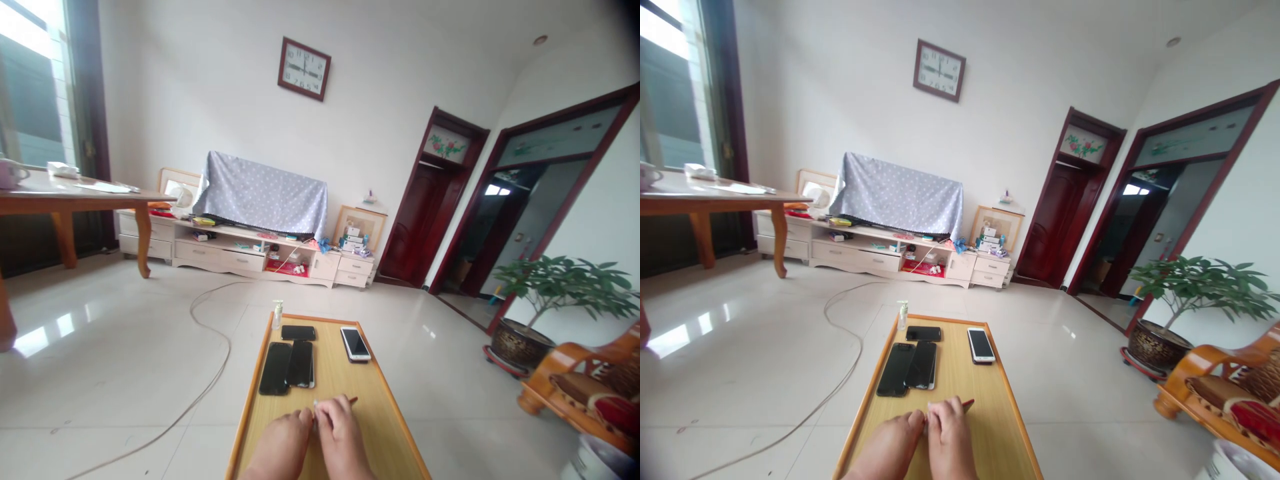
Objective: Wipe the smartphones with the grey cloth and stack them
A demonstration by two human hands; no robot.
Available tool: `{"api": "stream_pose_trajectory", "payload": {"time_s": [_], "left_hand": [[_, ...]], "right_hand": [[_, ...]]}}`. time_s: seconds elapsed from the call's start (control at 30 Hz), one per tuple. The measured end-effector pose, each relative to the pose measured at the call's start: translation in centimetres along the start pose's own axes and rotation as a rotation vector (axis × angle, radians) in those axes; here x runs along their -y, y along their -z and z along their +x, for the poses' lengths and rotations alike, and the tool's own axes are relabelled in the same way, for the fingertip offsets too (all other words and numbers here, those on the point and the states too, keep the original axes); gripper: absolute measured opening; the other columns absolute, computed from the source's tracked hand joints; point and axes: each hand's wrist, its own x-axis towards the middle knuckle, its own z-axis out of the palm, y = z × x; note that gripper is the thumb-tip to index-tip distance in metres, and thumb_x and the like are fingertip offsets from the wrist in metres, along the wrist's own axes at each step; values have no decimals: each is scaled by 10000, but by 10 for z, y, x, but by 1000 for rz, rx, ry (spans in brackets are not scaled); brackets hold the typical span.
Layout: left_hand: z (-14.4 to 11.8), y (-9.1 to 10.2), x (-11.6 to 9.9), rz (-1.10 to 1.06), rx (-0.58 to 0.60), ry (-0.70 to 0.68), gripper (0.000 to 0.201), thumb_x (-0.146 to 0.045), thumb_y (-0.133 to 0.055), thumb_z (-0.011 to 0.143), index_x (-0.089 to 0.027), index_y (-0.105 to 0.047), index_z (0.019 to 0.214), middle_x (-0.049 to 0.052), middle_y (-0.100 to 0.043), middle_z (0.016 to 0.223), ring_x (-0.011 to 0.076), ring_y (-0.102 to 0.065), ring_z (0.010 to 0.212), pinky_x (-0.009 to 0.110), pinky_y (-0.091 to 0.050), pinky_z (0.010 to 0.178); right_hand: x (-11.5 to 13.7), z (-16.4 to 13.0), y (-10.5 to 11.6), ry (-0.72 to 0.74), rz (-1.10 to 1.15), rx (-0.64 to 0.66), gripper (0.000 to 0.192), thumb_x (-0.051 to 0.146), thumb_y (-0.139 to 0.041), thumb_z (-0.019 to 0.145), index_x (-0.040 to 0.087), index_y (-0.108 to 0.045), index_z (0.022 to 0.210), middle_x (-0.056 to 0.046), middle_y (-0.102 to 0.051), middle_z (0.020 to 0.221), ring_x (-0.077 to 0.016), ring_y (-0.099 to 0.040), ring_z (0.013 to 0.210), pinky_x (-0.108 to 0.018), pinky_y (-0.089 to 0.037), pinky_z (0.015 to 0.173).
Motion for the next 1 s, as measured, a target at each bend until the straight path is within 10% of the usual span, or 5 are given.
{"api": "stream_pose_trajectory", "payload": {"time_s": [0.27, 0.73, 1.0], "left_hand": [[16, -14, 8, 82, -71, -5, 297, -298, -263, 1005, -210, -544, 966, 68, -704, 869, 201, -675, 780, 289, -419, 665], [39, -34, 25, -123, -95, 139, 382, -383, -207, 1021, -227, -525, 880, 45, -690, 799, 186, -672, 765, 289, -367, 642], [47, -38, 21, -2, 12, 171, 320, -344, -265, 996, -212, -555, 969, 90, -719, 892, 243, -701, 833, 322, -435, 682]], "right_hand": [[-63, 38, 43, -222, -174, -183, 308, 440, -469, 952, 221, -664, 856, -72, -611, 929, -224, -576, 877, -350, -482, 817], [-107, 6, -4, -367, 55, -153, 353, 514, -468, 926, 194, -599, 857, -22, -663, 708, -180, -620, 623, -275, -469, 580], [-107, 10, 7, -301, -32, -65, 217, 408, -570, 855, 222, -680, 876, -57, -666, 930, -200, -624, 797, -319, -486, 751]]}}
